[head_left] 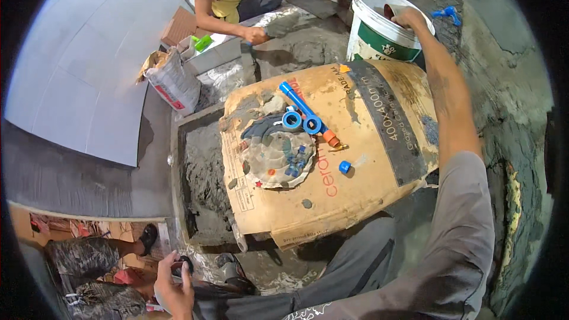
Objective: The person applies dry cement powder from a container onto a floor surface by hand, refills the container from a bag, and then mixes and works wet cement mortar in a tray using a trowel while holding a float.
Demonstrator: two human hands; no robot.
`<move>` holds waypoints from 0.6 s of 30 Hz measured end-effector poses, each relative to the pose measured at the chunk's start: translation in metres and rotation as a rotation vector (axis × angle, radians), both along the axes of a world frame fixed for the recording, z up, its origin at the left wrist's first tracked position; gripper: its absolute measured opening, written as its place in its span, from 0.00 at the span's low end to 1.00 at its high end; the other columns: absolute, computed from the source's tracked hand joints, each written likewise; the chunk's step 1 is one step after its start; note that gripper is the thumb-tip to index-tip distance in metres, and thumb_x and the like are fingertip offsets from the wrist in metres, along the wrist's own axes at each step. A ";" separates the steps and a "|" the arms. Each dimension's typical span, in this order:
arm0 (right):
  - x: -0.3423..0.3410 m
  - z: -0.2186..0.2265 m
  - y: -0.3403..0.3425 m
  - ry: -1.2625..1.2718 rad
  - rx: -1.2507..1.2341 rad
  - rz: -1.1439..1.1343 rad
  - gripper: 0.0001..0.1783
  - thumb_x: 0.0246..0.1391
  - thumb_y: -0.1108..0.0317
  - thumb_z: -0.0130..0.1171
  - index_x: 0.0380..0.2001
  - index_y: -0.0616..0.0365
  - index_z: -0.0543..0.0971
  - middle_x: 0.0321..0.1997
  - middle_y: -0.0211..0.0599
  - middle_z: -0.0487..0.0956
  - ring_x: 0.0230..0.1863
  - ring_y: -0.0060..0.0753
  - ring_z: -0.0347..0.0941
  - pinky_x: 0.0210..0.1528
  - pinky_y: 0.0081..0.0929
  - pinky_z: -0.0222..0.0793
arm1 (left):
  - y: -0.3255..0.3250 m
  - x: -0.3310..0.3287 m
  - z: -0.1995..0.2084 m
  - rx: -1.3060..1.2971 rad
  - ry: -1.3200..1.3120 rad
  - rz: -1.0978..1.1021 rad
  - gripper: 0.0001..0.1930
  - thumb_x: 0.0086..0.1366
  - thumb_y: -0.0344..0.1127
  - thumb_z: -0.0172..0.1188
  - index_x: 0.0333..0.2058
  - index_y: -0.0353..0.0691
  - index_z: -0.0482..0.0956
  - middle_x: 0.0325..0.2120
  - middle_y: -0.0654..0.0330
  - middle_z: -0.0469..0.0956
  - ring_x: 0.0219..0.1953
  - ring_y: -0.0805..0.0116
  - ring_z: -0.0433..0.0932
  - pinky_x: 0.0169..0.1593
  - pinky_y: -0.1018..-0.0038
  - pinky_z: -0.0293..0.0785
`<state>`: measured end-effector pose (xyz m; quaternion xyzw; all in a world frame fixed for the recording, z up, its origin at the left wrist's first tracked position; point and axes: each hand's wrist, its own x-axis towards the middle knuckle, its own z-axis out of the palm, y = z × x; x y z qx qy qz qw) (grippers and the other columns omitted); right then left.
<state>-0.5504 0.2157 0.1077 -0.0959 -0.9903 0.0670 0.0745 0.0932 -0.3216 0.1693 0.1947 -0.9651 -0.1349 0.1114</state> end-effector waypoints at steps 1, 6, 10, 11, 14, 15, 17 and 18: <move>0.000 -0.002 -0.001 -0.015 0.024 -0.025 0.36 0.35 0.44 0.64 0.44 0.59 0.80 0.48 0.51 0.78 0.49 0.50 0.75 0.50 0.39 0.70 | 0.003 0.000 0.000 -0.014 -0.018 0.029 0.13 0.62 0.23 0.55 0.46 0.33 0.73 0.34 0.55 0.74 0.35 0.65 0.74 0.41 0.71 0.70; 0.004 0.006 0.010 0.025 -0.331 -0.161 0.34 0.39 0.45 0.64 0.45 0.59 0.79 0.50 0.50 0.77 0.47 0.49 0.76 0.47 0.42 0.73 | 0.008 0.008 0.000 0.057 0.026 0.015 0.13 0.61 0.24 0.55 0.45 0.33 0.74 0.34 0.54 0.75 0.36 0.65 0.74 0.42 0.72 0.70; 0.006 0.002 0.002 0.154 -1.327 -0.237 0.26 0.46 0.52 0.62 0.46 0.56 0.76 0.44 0.37 0.75 0.42 0.39 0.74 0.36 0.36 0.79 | 0.012 0.015 0.001 0.006 0.038 -0.007 0.13 0.60 0.23 0.55 0.45 0.32 0.74 0.35 0.53 0.76 0.36 0.65 0.75 0.42 0.71 0.70; 0.004 0.003 -0.003 0.183 -1.451 -0.214 0.26 0.47 0.54 0.63 0.47 0.57 0.74 0.43 0.37 0.74 0.43 0.39 0.73 0.38 0.34 0.79 | 0.012 0.016 0.001 0.002 0.030 0.011 0.13 0.60 0.23 0.55 0.45 0.32 0.74 0.35 0.53 0.76 0.36 0.65 0.75 0.42 0.71 0.70; -0.006 -0.014 0.005 0.314 -1.290 0.153 0.28 0.48 0.59 0.66 0.50 0.58 0.72 0.45 0.38 0.74 0.46 0.38 0.72 0.48 0.31 0.74 | 0.012 0.009 0.006 -0.059 0.056 -0.057 0.14 0.54 0.21 0.60 0.41 0.33 0.75 0.33 0.52 0.76 0.36 0.57 0.77 0.40 0.69 0.72; -0.011 -0.020 0.019 0.439 -0.990 0.483 0.30 0.48 0.62 0.68 0.54 0.59 0.70 0.48 0.40 0.74 0.49 0.38 0.71 0.56 0.30 0.69 | 0.010 0.007 0.006 0.020 0.060 -0.026 0.14 0.55 0.21 0.59 0.41 0.33 0.75 0.34 0.51 0.76 0.36 0.58 0.77 0.42 0.70 0.72; 0.033 0.030 0.026 0.463 -0.664 0.641 0.36 0.48 0.57 0.67 0.58 0.59 0.67 0.57 0.44 0.70 0.56 0.38 0.67 0.62 0.32 0.61 | -0.005 -0.011 -0.003 0.022 0.153 -0.138 0.12 0.55 0.21 0.58 0.40 0.32 0.75 0.35 0.51 0.76 0.36 0.59 0.76 0.42 0.71 0.72; -0.037 0.045 0.087 0.439 -0.190 0.671 0.31 0.54 0.58 0.61 0.58 0.59 0.67 0.59 0.44 0.68 0.59 0.38 0.64 0.61 0.30 0.61 | -0.012 -0.023 -0.004 0.061 0.162 -0.188 0.11 0.55 0.20 0.58 0.39 0.31 0.75 0.34 0.52 0.76 0.35 0.59 0.76 0.42 0.72 0.72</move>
